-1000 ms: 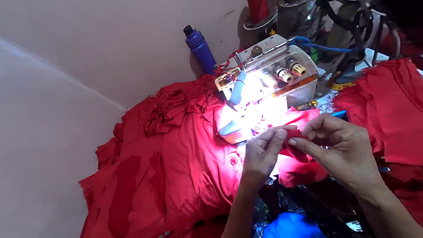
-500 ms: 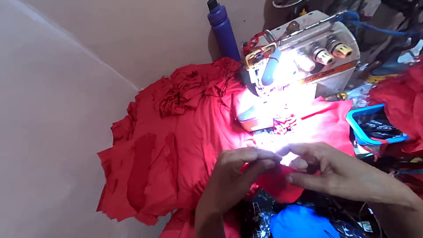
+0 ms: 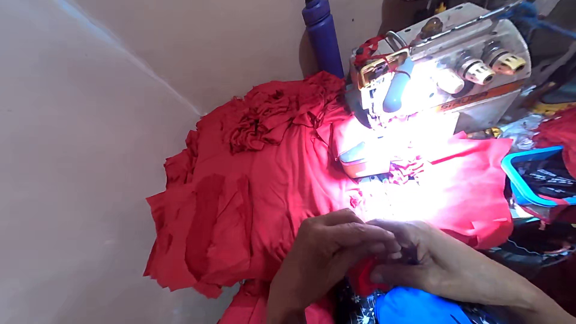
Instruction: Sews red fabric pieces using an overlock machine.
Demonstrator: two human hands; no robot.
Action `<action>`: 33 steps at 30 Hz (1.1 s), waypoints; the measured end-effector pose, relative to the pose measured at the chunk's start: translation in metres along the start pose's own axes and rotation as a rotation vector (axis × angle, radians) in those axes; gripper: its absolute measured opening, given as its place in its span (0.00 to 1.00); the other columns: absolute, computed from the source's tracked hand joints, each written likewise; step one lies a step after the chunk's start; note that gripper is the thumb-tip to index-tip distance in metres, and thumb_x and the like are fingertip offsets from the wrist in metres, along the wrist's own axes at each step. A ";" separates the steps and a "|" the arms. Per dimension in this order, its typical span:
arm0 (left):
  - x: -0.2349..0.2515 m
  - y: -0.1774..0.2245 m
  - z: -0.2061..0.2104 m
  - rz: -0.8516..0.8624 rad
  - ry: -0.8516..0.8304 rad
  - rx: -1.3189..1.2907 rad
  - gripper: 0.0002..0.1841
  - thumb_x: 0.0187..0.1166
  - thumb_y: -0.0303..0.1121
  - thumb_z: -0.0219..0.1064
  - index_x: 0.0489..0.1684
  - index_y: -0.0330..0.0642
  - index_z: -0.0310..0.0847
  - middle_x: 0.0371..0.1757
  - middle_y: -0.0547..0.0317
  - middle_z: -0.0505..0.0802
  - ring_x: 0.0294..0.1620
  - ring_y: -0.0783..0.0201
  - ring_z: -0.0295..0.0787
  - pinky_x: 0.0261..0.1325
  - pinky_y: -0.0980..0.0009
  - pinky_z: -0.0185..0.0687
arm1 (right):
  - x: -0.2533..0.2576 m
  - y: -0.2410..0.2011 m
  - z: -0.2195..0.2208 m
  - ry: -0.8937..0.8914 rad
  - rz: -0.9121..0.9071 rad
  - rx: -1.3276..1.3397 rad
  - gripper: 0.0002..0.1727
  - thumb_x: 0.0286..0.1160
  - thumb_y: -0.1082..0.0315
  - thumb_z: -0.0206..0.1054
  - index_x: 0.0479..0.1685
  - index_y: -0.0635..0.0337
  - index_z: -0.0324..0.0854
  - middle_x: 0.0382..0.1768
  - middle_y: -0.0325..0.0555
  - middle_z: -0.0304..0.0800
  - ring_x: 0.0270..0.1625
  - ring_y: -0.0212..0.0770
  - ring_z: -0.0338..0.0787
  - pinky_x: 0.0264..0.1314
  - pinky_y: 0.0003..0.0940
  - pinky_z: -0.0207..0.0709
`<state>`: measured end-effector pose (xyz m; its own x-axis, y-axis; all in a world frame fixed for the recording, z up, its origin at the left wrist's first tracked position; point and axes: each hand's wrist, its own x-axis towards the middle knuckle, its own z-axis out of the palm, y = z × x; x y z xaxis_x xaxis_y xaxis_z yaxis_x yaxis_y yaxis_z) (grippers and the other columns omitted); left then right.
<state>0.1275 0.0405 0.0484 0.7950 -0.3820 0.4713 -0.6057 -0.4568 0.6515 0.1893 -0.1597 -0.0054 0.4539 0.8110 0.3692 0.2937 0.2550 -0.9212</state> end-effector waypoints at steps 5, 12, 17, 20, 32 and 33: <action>0.006 -0.023 -0.010 -0.072 0.200 -0.058 0.08 0.78 0.29 0.71 0.45 0.34 0.92 0.39 0.67 0.94 0.41 0.84 0.87 0.48 0.86 0.84 | -0.007 0.016 0.002 0.115 0.061 0.021 0.04 0.77 0.67 0.69 0.41 0.58 0.83 0.23 0.22 0.81 0.27 0.10 0.80 0.30 0.06 0.74; 0.053 -0.059 -0.011 -0.123 0.258 -0.120 0.10 0.74 0.23 0.70 0.51 0.32 0.89 0.41 0.67 0.94 0.39 0.80 0.89 0.47 0.81 0.87 | 0.000 0.034 -0.014 0.443 0.035 -0.335 0.14 0.75 0.58 0.68 0.39 0.60 0.90 0.32 0.32 0.87 0.33 0.11 0.80 0.35 0.08 0.72; 0.090 -0.100 0.015 -0.156 0.342 0.004 0.11 0.71 0.20 0.74 0.50 0.34 0.87 0.44 0.58 0.93 0.38 0.77 0.88 0.44 0.80 0.85 | 0.019 0.060 -0.034 0.692 0.301 -0.360 0.14 0.78 0.60 0.67 0.45 0.64 0.88 0.34 0.39 0.90 0.34 0.23 0.87 0.41 0.22 0.82; 0.099 -0.119 0.037 -0.289 0.343 0.159 0.10 0.70 0.23 0.76 0.47 0.35 0.86 0.35 0.47 0.91 0.30 0.60 0.86 0.34 0.62 0.83 | 0.021 0.072 -0.040 0.740 0.346 -0.438 0.15 0.79 0.61 0.66 0.44 0.67 0.88 0.32 0.46 0.90 0.34 0.33 0.89 0.43 0.34 0.84; 0.083 -0.100 0.111 -0.206 0.550 0.871 0.08 0.72 0.33 0.72 0.40 0.46 0.98 0.43 0.54 0.98 0.49 0.52 0.93 0.65 0.52 0.77 | -0.009 0.078 -0.016 0.908 0.171 -0.368 0.13 0.73 0.65 0.68 0.45 0.68 0.87 0.31 0.34 0.93 0.33 0.15 0.88 0.39 0.12 0.82; 0.083 -0.100 0.113 -0.222 0.551 0.862 0.09 0.73 0.33 0.72 0.43 0.46 0.98 0.45 0.53 0.98 0.50 0.52 0.93 0.66 0.52 0.77 | -0.008 0.078 -0.018 0.913 0.161 -0.372 0.13 0.75 0.65 0.68 0.45 0.68 0.88 0.33 0.36 0.94 0.33 0.17 0.90 0.39 0.14 0.85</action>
<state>0.2507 -0.0361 -0.0443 0.6651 0.1007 0.7400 -0.0908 -0.9726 0.2140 0.2238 -0.1564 -0.0778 0.9382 0.0664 0.3397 0.3457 -0.1300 -0.9293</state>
